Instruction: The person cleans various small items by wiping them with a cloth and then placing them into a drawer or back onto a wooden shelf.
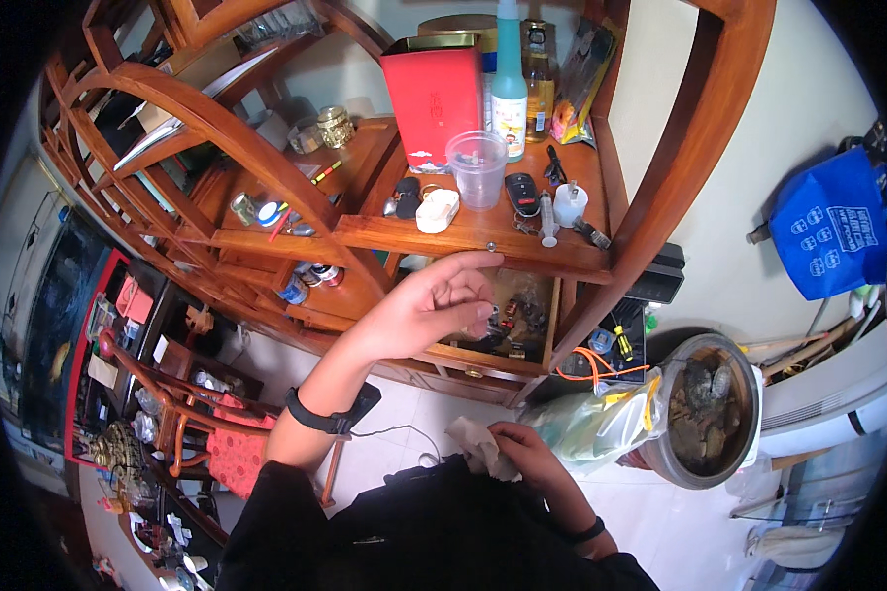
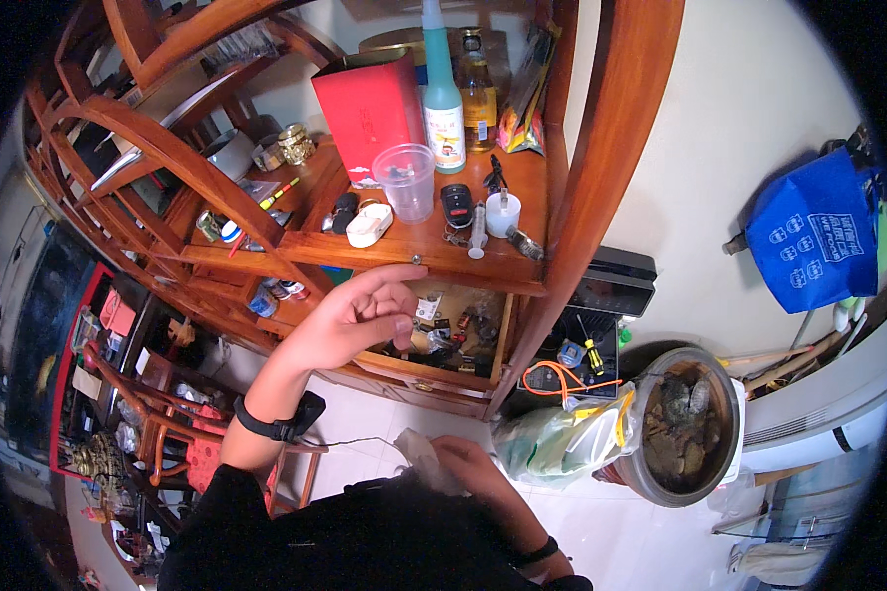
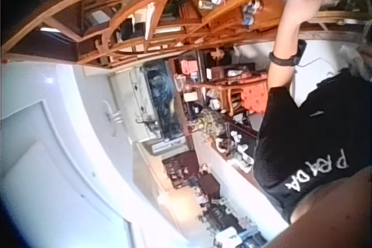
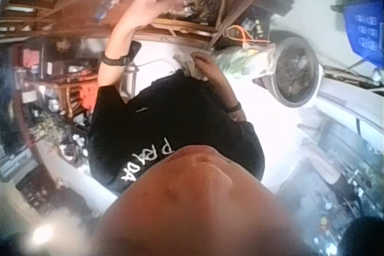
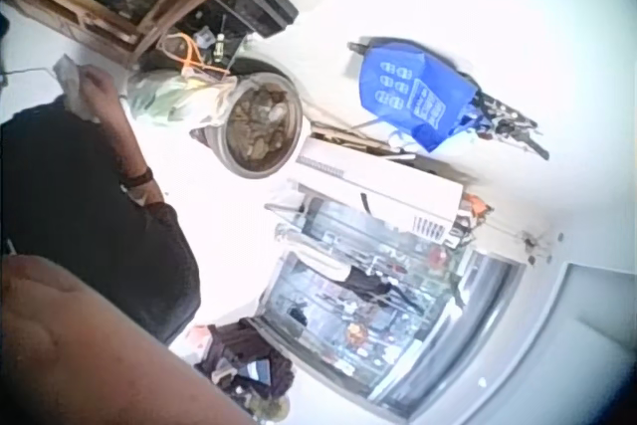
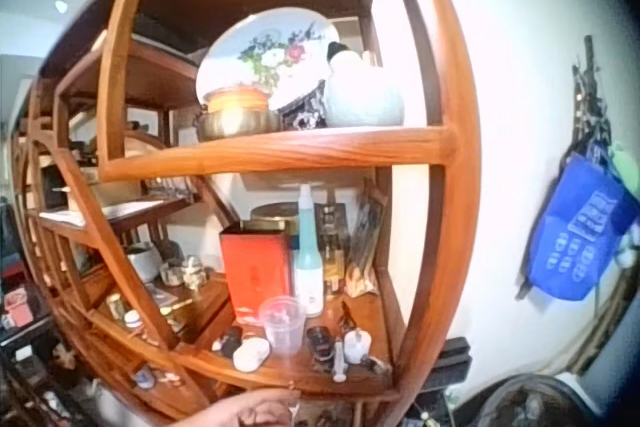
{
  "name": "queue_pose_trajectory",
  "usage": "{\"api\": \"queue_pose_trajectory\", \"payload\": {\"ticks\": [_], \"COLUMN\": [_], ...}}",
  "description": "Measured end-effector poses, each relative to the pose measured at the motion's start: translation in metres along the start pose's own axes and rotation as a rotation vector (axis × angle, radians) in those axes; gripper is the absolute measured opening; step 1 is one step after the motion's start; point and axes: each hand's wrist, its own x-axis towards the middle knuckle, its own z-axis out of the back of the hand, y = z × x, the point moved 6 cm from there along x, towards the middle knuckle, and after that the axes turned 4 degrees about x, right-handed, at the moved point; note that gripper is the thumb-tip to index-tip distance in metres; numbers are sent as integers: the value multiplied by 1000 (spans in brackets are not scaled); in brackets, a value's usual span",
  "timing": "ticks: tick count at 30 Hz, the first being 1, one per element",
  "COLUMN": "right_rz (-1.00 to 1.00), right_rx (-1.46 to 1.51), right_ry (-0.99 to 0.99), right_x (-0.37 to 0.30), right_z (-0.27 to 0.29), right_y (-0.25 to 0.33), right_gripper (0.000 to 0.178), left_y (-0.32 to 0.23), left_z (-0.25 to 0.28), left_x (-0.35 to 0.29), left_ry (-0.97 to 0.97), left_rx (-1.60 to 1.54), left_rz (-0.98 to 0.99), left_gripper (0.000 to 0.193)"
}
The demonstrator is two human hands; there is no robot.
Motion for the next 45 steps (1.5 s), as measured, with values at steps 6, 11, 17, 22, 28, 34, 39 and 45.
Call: {"api": "queue_pose_trajectory", "payload": {"ticks": [6, 11, 17, 22, 28, 34, 39, 45], "right_rz": [-27, -16, 44, 419, 418, 165, 191, 279], "right_rx": [20, 78, 75, 790, 893, 568, 444, -196], "right_ry": [-41, -61, -124, 49, -74, -59, -115, -200], "right_x": [-10, -11, -13, -31, -5, 21, 20, 18], "right_z": [8, 14, 24, 11, 0, -25, -32, -21], "right_y": [1, -2, -8, 50, 56, 37, 34, 28], "right_gripper": [23, 24, 32, 53, 52, 31, 32, 26], "left_y": [5, 4, 10, 60, 118, 124, 124, 120], "left_z": [6, 9, -8, -41, -46, -48, -43, -44], "left_x": [6, 9, -21, -73, -104, -111, -125, -133], "left_ry": [4, -27, -19, -108, -234, -294, -467, -473], "left_rx": [-12, -20, -49, -53, -160, -224, 114, 342], "left_rz": [-38, -15, -24, 113, 181, 227, 145, 290], "left_gripper": [50, 49, 40, 33, 28, 25, 19, 17]}}
